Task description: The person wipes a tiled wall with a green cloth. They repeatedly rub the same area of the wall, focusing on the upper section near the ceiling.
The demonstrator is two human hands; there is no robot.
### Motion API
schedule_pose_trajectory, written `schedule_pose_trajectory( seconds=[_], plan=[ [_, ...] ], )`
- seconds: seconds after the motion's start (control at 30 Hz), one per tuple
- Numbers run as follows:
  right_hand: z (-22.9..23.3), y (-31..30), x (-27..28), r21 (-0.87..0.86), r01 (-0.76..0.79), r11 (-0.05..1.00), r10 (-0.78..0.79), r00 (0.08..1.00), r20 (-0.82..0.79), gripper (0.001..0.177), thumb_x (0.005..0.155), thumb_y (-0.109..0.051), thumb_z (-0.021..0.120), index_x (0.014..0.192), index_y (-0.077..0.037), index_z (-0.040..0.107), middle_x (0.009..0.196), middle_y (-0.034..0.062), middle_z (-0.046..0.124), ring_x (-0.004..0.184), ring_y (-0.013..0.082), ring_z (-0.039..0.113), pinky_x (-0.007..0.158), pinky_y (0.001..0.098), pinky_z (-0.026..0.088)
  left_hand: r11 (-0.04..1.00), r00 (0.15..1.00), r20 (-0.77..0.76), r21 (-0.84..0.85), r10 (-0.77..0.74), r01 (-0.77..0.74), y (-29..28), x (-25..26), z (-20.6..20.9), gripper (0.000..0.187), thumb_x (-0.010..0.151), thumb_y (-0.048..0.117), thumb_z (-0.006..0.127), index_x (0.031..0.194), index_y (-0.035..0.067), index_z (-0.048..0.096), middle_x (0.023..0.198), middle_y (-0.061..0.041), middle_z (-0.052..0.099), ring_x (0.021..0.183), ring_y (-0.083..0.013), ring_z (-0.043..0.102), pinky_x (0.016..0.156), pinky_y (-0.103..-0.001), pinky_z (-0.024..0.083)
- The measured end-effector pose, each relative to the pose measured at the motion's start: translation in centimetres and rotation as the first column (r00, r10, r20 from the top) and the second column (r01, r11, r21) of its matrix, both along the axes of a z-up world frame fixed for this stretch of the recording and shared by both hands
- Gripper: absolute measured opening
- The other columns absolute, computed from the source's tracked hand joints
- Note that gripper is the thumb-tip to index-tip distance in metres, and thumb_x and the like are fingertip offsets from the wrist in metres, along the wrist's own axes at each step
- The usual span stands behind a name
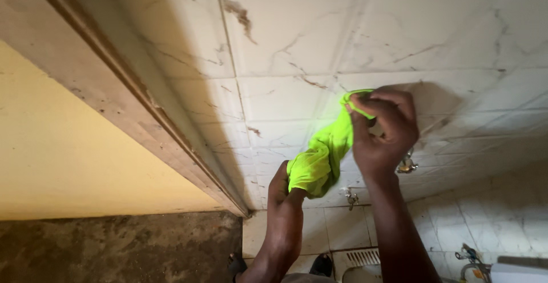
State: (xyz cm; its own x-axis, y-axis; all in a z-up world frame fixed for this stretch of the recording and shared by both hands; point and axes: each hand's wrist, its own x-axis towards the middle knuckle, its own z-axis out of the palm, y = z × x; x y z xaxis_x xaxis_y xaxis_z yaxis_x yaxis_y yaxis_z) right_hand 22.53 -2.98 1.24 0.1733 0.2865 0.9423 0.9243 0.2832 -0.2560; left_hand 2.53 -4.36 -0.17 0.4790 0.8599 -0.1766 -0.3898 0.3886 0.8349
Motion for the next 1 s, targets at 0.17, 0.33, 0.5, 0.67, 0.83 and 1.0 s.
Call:
schedule_pose_trajectory(
  seconds=[0.17,0.33,0.5,0.67,0.83,1.0],
  plan=[
    [1.0,-2.0,4.9,0.159,0.166,0.973,-0.087,0.906,-0.413,0.019,0.103,0.010,0.072,0.111,-0.006,0.066,0.118,0.0061,0.066,0.096,0.0130,0.068,0.075,0.0239,0.060,0.995,0.999,0.003,0.090,-0.040,0.039,-0.2,0.2,1.5,0.034,0.092,0.003,0.049,0.123,-0.001,0.064,0.115,-0.009,0.070,0.112,-0.0182,0.061,0.105,-0.034,0.044],
    [2.5,-2.4,4.2,0.125,0.290,0.949,-0.162,0.787,-0.595,0.020,0.091,0.006,0.071,0.103,-0.007,0.062,0.108,0.0021,0.061,0.083,0.0110,0.060,0.061,0.0213,0.049,0.987,0.991,0.014,0.092,-0.130,0.128,-1.4,1.9,2.4,0.035,0.094,0.011,0.048,0.123,0.002,0.064,0.113,-0.008,0.071,0.111,-0.0191,0.063,0.103,-0.037,0.048],
    [1.7,-4.2,6.3,0.062,0.137,0.989,-0.133,0.989,-0.066,0.027,0.092,0.018,0.072,0.111,0.000,0.063,0.113,0.0110,0.061,0.107,0.0227,0.064,0.089,0.0302,0.057,0.978,0.985,0.047,0.139,-0.164,0.156,-2.3,4.2,1.6,0.031,0.097,0.010,0.049,0.123,0.000,0.063,0.112,-0.008,0.068,0.109,-0.0187,0.060,0.101,-0.036,0.047],
    [2.0,-4.5,11.2,0.289,0.215,0.933,-0.039,0.858,-0.512,0.022,0.104,0.015,0.072,0.110,-0.005,0.064,0.117,0.0055,0.066,0.103,0.0177,0.069,0.090,0.0310,0.062,0.970,0.979,0.003,0.140,-0.202,0.200,-2.5,5.4,1.8,0.027,0.097,0.009,0.054,0.121,0.002,0.064,0.111,-0.004,0.067,0.109,-0.0140,0.059,0.099,-0.030,0.046],
    [1.9,-3.7,7.3,0.121,0.204,0.972,-0.195,0.978,-0.078,0.026,0.086,0.017,0.072,0.105,0.002,0.064,0.110,0.0124,0.062,0.104,0.0246,0.063,0.092,0.0371,0.057,0.962,0.974,-0.022,0.156,-0.223,0.224,-2.6,7.2,1.5,0.027,0.094,0.006,0.056,0.120,0.004,0.064,0.107,-0.002,0.069,0.101,-0.0136,0.062,0.092,-0.030,0.049],
    [-0.6,-4.1,9.0,0.174,0.242,0.955,-0.109,0.828,-0.550,0.027,0.097,0.011,0.070,0.116,-0.006,0.063,0.117,0.0039,0.060,0.095,0.0170,0.061,0.067,0.0295,0.051,0.971,0.986,-0.001,0.176,-0.165,0.163,-2.4,7.2,0.4,0.025,0.096,0.004,0.057,0.119,-0.001,0.064,0.105,-0.006,0.067,0.099,-0.0156,0.060,0.089,-0.031,0.049]
  ],
)
